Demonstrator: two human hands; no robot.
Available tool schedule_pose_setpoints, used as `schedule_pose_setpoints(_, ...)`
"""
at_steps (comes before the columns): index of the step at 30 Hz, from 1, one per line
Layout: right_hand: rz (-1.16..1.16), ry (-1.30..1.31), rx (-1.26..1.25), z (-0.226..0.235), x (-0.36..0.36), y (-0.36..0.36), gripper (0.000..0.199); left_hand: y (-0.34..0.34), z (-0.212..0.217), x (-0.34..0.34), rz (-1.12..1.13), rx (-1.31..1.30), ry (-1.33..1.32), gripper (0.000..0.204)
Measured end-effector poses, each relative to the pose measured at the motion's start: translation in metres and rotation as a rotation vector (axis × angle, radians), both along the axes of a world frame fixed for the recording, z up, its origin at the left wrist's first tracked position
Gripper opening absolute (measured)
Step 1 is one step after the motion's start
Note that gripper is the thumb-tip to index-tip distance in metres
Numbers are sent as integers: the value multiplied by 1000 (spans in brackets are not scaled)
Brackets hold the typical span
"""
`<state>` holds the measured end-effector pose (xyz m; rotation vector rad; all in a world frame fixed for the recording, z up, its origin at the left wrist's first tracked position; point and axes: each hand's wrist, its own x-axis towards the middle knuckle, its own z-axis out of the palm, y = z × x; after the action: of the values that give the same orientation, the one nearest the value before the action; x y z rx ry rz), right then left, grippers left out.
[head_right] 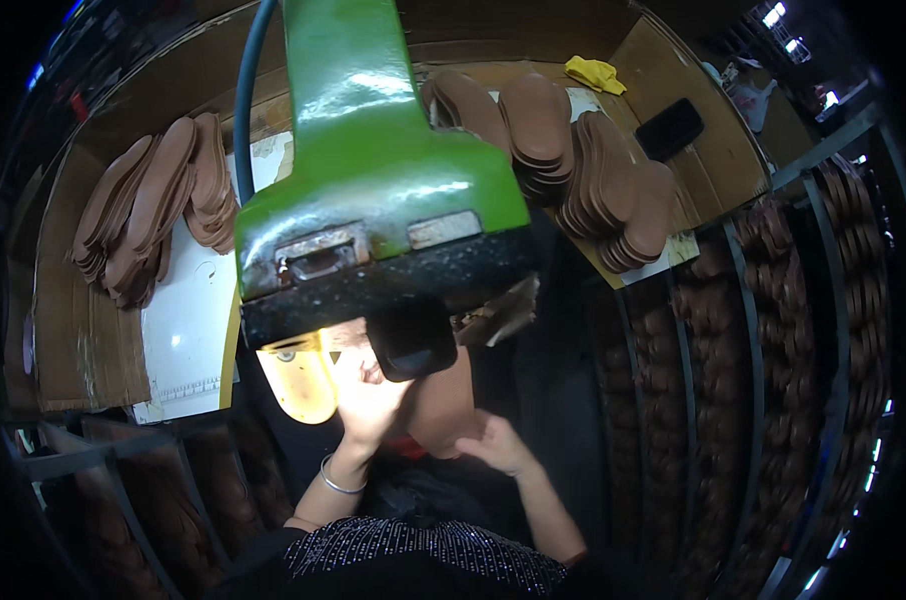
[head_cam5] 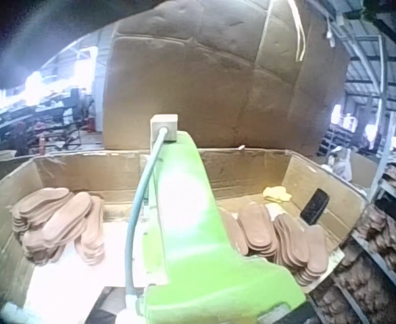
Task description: The person takes shoe soles one by one from a box, trims their edges using a machine, and stacks the soles into another box.
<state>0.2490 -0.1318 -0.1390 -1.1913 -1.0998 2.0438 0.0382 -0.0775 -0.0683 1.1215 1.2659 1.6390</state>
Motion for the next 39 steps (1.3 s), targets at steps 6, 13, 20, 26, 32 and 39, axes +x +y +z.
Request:
schedule_pose_setpoints(6, 96, 173, -66, 30, -36, -24, 34, 5, -15, -22, -48, -125, -205, 9)
schedule_pose_setpoints(13, 108, 145, -61, 37, 4, -38, 35, -17, -3, -45, -104, -116, -169, 40)
schedule_pose_setpoints(20, -34, 134, -104, 22, -22, -40, 44, 7, -14, -21, -115, -148, 40, 18)
schedule_pose_setpoints(26, -224, 38, 9, 41, 25, -45, 39, -3, 2, -16, -164, -144, -369, 27)
schedule_pose_setpoints(32, -481, 2, 201, 84, 63, -8, 31, -10, 10, -16, -118, -115, -203, 32)
schedule_pose_setpoints(39, -473, -108, 401, 128, 57, 102, 24, -8, 15, -21, -52, -43, -79, 55)
